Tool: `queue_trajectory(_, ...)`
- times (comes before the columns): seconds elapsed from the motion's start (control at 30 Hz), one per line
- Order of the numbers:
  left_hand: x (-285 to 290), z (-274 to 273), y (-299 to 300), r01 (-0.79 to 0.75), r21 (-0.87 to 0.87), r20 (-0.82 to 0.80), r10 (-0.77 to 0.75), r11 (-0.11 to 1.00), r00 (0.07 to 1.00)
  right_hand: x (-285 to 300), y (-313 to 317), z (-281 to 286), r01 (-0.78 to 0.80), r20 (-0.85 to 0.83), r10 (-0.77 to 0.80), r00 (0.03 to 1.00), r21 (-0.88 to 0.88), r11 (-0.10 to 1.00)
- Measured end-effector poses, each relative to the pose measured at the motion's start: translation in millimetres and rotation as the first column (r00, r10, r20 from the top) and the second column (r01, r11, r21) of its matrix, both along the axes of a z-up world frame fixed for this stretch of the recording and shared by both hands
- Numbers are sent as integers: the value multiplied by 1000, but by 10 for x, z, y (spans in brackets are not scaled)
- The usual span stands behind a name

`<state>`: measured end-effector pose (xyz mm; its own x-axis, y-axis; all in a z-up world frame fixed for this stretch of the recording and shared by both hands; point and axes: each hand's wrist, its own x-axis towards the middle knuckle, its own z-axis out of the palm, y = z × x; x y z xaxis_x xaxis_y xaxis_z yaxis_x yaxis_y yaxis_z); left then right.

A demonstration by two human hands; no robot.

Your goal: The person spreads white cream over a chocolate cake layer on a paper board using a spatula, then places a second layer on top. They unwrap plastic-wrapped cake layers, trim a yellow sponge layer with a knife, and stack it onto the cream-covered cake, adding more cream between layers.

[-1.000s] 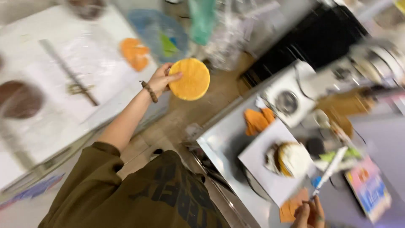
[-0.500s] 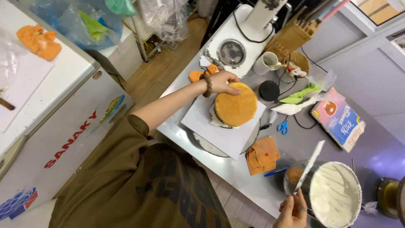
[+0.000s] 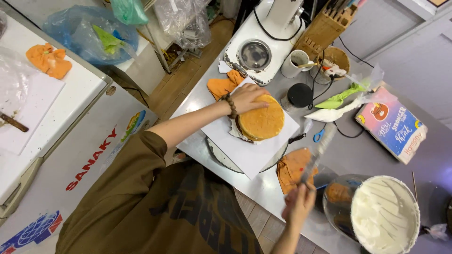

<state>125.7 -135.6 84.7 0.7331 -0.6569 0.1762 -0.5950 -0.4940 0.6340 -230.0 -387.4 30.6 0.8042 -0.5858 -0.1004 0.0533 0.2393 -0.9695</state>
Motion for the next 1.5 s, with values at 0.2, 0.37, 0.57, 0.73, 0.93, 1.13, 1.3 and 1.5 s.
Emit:
queue_trajectory(0.2,-158,258,-84,0,117,58,-7,993,998,1063,872,419,-125,133,95,986,231,965)
queue_trajectory(0.37,-290,374,-111,157,203,390,-227,967,892,1250,1049,181,-14,187,-44,981,300,954)
queue_trajectory(0.57,-451,361,-75,441,301,321,-526,845,788,1230,1110,-110,69,251,-130,959,238,969)
queue_trajectory(0.73,-428,317,-110,457,330,311,-552,826,774,1246,1039,-259,62,313,-117,943,182,981)
queue_trajectory(0.93,-434,215,-172,374,370,323,-496,850,806,1348,903,-128,37,345,-93,934,165,986)
queue_trajectory(1.13,-93,11,-145,407,207,0,-416,890,909,1547,512,-197,-111,395,36,918,168,980)
queue_trajectory(1.3,-9,537,215,262,-312,-83,-301,913,950,1546,464,-128,-168,367,96,925,169,971)
queue_trajectory(1.5,-86,282,236,317,39,159,-319,948,934,1292,943,178,-112,252,93,963,60,992)
